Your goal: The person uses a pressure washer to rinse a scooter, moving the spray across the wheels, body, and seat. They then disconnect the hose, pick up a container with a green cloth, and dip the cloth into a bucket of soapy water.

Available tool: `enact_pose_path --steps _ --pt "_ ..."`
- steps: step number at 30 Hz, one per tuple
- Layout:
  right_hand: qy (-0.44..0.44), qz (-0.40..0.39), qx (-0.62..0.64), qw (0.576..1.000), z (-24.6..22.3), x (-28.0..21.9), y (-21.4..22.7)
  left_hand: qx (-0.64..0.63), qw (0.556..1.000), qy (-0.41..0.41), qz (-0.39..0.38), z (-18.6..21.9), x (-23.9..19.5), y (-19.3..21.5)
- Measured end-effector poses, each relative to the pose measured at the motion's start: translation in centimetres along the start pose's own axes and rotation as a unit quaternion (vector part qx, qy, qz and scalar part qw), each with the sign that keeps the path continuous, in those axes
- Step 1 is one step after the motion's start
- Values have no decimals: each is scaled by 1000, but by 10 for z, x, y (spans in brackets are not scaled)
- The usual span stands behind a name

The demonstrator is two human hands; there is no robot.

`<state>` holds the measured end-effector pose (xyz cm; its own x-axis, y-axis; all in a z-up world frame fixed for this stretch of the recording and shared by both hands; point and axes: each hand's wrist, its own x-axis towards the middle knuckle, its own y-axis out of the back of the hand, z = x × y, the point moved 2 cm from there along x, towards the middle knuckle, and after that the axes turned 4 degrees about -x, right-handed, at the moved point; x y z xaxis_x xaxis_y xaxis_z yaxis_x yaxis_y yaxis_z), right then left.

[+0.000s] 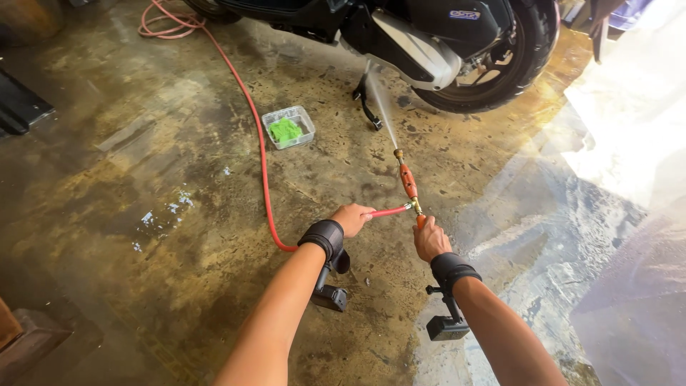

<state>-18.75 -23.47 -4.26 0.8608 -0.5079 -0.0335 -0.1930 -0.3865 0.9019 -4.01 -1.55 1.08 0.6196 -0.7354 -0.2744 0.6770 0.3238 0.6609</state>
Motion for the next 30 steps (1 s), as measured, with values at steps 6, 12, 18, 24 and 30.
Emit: enact_pose_path --steps 6,12,18,24,30 --pt "-38 -11 2 999 0 -6 13 4 1000 -5 2 12 3 -2" --pt "-68 -35 8 997 -4 -10 18 12 1000 -11 0 10 8 -5" --pt "-94 -34 0 995 -12 -15 22 0 1000 -1 15 20 -2 4" --pt "-103 -35 6 994 -11 -15 22 19 1000 -8 17 21 2 3" --pt "-93 -62 5 994 2 -10 10 8 1000 -14 19 8 13 -7"
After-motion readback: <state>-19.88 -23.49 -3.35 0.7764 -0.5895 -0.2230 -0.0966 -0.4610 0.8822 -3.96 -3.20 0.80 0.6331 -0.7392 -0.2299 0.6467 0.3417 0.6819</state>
